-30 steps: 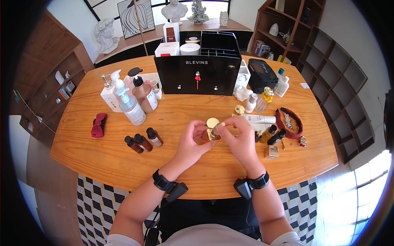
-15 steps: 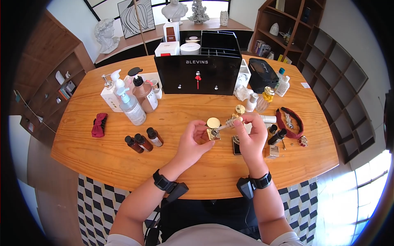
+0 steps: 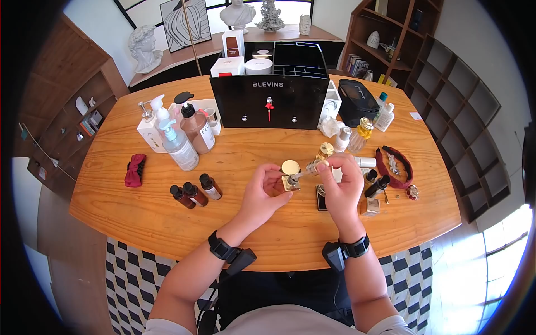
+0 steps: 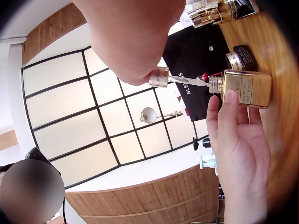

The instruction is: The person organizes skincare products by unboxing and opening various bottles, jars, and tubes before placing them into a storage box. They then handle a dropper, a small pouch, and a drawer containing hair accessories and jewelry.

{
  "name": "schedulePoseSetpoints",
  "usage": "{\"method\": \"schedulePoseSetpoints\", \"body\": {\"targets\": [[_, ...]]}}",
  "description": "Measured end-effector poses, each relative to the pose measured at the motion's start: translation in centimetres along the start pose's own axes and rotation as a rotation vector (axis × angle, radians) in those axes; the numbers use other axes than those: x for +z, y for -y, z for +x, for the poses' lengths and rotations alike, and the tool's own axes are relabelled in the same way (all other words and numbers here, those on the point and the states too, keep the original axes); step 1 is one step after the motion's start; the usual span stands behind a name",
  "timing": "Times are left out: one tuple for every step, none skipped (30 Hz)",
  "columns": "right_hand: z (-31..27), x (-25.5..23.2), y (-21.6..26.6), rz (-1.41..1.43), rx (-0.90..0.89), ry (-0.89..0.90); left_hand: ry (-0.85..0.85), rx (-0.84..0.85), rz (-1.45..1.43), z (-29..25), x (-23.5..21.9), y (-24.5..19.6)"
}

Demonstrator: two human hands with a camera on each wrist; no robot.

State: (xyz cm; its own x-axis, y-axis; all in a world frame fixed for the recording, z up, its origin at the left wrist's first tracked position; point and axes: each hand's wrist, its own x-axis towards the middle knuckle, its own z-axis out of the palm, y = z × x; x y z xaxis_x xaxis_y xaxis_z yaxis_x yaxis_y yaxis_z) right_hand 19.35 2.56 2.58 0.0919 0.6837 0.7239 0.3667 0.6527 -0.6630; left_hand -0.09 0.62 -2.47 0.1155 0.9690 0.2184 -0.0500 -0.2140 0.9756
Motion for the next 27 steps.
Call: {"method": "schedulePoseSetpoints", "body": {"targets": [[0.0, 0.0, -0.1, -0.008, -0.008, 0.004, -0.001, 0.000, 0.001, 0.0, 0.0, 0.0], [0.0, 0.0, 0.0, -0.007, -0.006, 0.009, 0.000, 0.000, 0.000, 0.0, 0.0, 0.0], [0.0, -0.1, 0.1, -0.006, -0.004, 0.014, 0.000, 0.000, -0.002, 0.0, 0.0, 0.1], [0.0, -0.1, 0.2, -0.004, -0.002, 0.019, 0.000, -0.001, -0.003, 0.0, 0.0, 0.1], [0.1, -0.1, 0.2, -0.008, -0.009, 0.026, 0.000, 0.002, -0.005, 0.0, 0.0, 0.1], [0.1, 0.0, 0.3, -0.011, -0.017, 0.034, 0.000, 0.004, -0.007, 0.0, 0.0, 0.1], [0.0, 0.0, 0.3, -0.015, -0.024, 0.042, 0.000, 0.006, -0.009, 0.0, 0.0, 0.1], [0.0, 0.1, 0.3, -0.018, -0.019, 0.053, 0.003, 0.005, -0.011, 0.0, 0.0, 0.1], [-0.1, 0.2, 0.3, -0.020, -0.015, 0.065, 0.006, 0.005, -0.013, 0.0, 0.0, 0.1], [-0.2, 0.4, 0.3, -0.023, -0.011, 0.076, 0.008, 0.006, -0.014, 0.0, 0.0, 0.0], [-0.3, 0.6, 0.2, -0.029, -0.020, 0.114, 0.014, 0.024, -0.019, 0.1, 0.0, 0.1], [-0.4, 0.9, 0.1, -0.036, -0.028, 0.153, 0.020, 0.041, -0.025, 0.1, 0.0, 0.3], [-0.5, 1.1, 0.1, -0.044, -0.036, 0.192, 0.026, 0.059, -0.031, 0.1, 0.0, 0.4], [-0.5, 1.2, 0.2, -0.045, 0.007, 0.222, 0.023, 0.062, -0.025, 0.1, 0.1, 0.3], [-0.6, 1.3, 0.3, -0.047, 0.050, 0.251, 0.020, 0.065, -0.018, 0.0, 0.1, 0.1], [-0.6, 1.3, 0.4, -0.048, 0.092, 0.279, 0.018, 0.068, -0.011, 0.0, 0.1, 0.0], [-0.5, 1.2, 0.5, -0.052, 0.125, 0.299, 0.017, 0.056, -0.013, 0.0, 0.1, 0.0], [-0.4, 1.1, 0.6, -0.056, 0.159, 0.319, 0.016, 0.044, -0.014, -0.1, 0.1, 0.1], [-0.4, 1.0, 0.7, -0.060, 0.192, 0.338, 0.015, 0.032, -0.015, -0.1, 0.0, 0.1], [-0.4, 1.1, 0.7, -0.053, 0.177, 0.329, 0.013, 0.031, -0.022, 0.0, 0.0, 0.1], [-0.5, 1.2, 0.6, -0.047, 0.162, 0.319, 0.013, 0.030, -0.028, 0.0, 0.0, 0.2], [-0.5, 1.3, 0.5, -0.042, 0.147, 0.307, 0.014, 0.028, -0.036, 0.1, 0.1, 0.2], [-0.5, 1.2, 0.7, -0.024, 0.178, 0.286, 0.014, 0.025, -0.036, 0.1, 0.1, 0.1], [-0.4, 1.1, 1.0, -0.004, 0.208, 0.267, 0.011, 0.021, -0.035, 0.1, 0.1, -0.2], [-0.4, 1.2, 1.3, 0.018, 0.238, 0.249, 0.007, 0.017, -0.033, 0.0, 0.0, -0.3], [-0.4, 1.2, 1.4, 0.018, 0.241, 0.253, 0.005, 0.031, -0.026, 0.0, -0.1, -0.2], [-0.3, 1.1, 1.4, 0.017, 0.243, 0.258, 0.004, 0.045, -0.020, 0.0, -0.1, -0.1]]}}
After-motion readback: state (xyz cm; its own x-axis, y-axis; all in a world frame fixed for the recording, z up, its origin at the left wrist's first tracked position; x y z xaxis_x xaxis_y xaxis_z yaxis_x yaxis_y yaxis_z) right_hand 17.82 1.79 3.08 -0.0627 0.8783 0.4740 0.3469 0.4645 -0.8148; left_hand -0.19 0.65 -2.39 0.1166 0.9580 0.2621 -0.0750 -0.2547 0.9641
